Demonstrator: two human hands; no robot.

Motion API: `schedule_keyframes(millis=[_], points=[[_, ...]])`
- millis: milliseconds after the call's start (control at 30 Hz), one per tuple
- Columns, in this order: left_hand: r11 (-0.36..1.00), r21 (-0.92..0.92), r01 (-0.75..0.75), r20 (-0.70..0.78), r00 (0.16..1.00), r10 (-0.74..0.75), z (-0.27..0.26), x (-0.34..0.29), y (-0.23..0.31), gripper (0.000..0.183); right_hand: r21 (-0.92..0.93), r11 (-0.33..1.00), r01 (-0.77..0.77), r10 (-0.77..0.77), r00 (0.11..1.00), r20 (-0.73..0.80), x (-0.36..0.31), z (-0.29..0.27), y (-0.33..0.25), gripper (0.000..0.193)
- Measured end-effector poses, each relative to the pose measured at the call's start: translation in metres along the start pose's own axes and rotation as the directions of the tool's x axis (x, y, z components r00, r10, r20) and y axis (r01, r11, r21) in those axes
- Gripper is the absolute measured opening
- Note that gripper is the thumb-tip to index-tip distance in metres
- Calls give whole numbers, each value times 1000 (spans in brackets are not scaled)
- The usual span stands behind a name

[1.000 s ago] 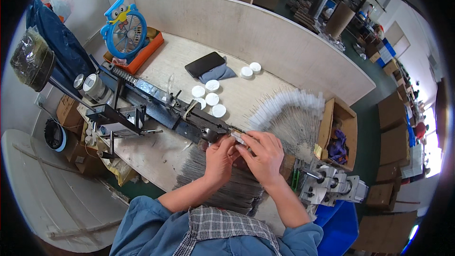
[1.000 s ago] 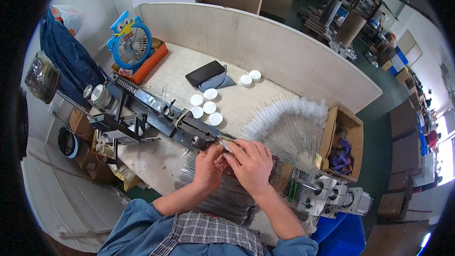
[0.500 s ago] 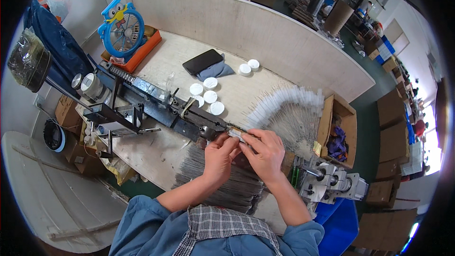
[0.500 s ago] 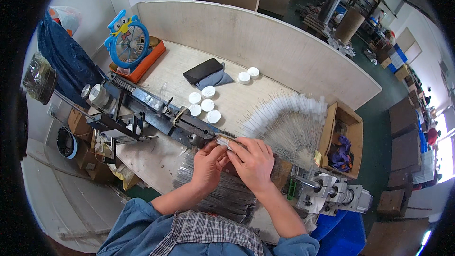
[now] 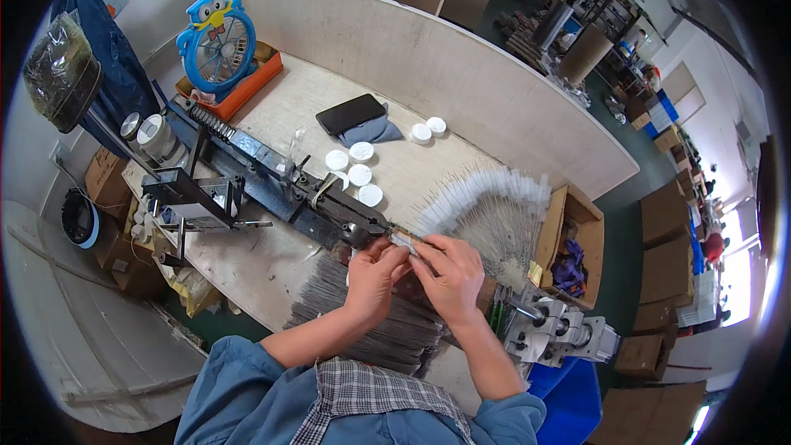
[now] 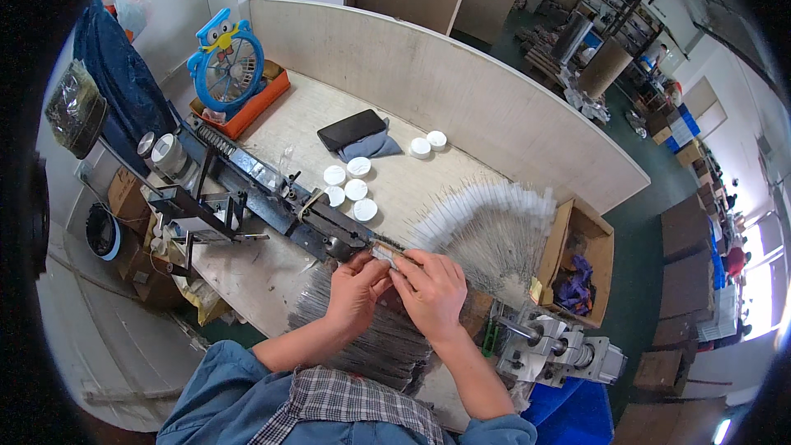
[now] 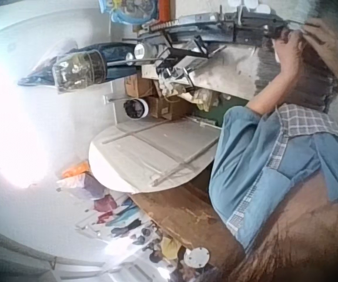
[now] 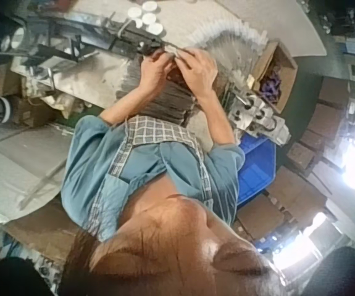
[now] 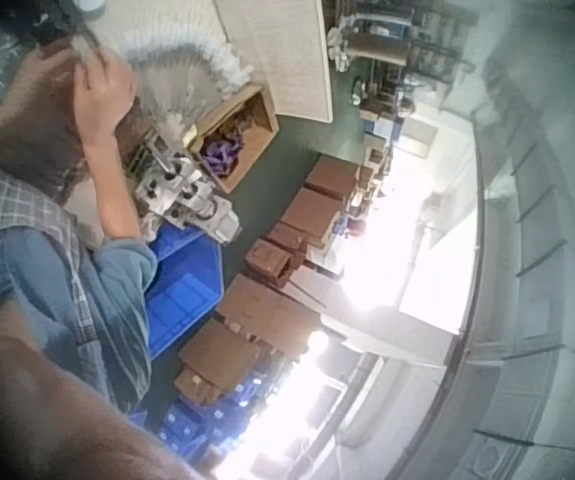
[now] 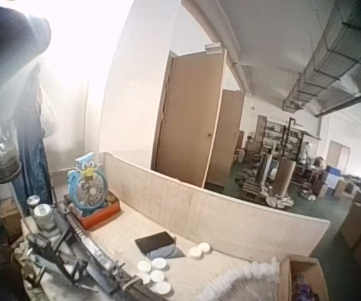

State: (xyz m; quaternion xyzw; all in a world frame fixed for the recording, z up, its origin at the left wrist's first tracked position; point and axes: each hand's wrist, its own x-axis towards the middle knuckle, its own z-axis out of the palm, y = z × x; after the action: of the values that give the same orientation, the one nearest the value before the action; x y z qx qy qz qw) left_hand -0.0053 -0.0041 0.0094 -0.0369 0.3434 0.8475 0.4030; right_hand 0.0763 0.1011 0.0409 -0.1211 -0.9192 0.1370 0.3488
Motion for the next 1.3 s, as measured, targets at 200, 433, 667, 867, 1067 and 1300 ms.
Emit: schedule_keyframes(millis=[200, 433, 667, 867, 1067, 1300], points=[[1000, 17, -7, -2, 1000, 8, 1, 1, -2, 23, -20, 1000, 14, -13, 1000, 20, -1, -2, 3, 23], [1000, 22, -6, -18, 1000, 6, 3, 4, -4, 23, -14, 1000, 25, -25, 1000, 14, 2, -4, 4, 26], [999, 33, -17, 16, 1000, 17, 2, -1, 3, 20, -144, 989, -23, 41, 991, 127, 13, -35, -10, 20], [996, -56, 71, 34, 997, -69, -4, -8, 5, 44, -157, 988, -1, 34, 978, 208, -3, -39, -10, 9], [991, 90, 101, 64, 992, -107, -4, -9, 9, 62, -108, 991, -82, 101, 977, 187, -3, -44, 0, 12], [885, 448, 129, 22, 988, -155, -25, -18, 15, 47, 40, 985, -168, 162, 980, 114, -31, -72, 3, 14]])
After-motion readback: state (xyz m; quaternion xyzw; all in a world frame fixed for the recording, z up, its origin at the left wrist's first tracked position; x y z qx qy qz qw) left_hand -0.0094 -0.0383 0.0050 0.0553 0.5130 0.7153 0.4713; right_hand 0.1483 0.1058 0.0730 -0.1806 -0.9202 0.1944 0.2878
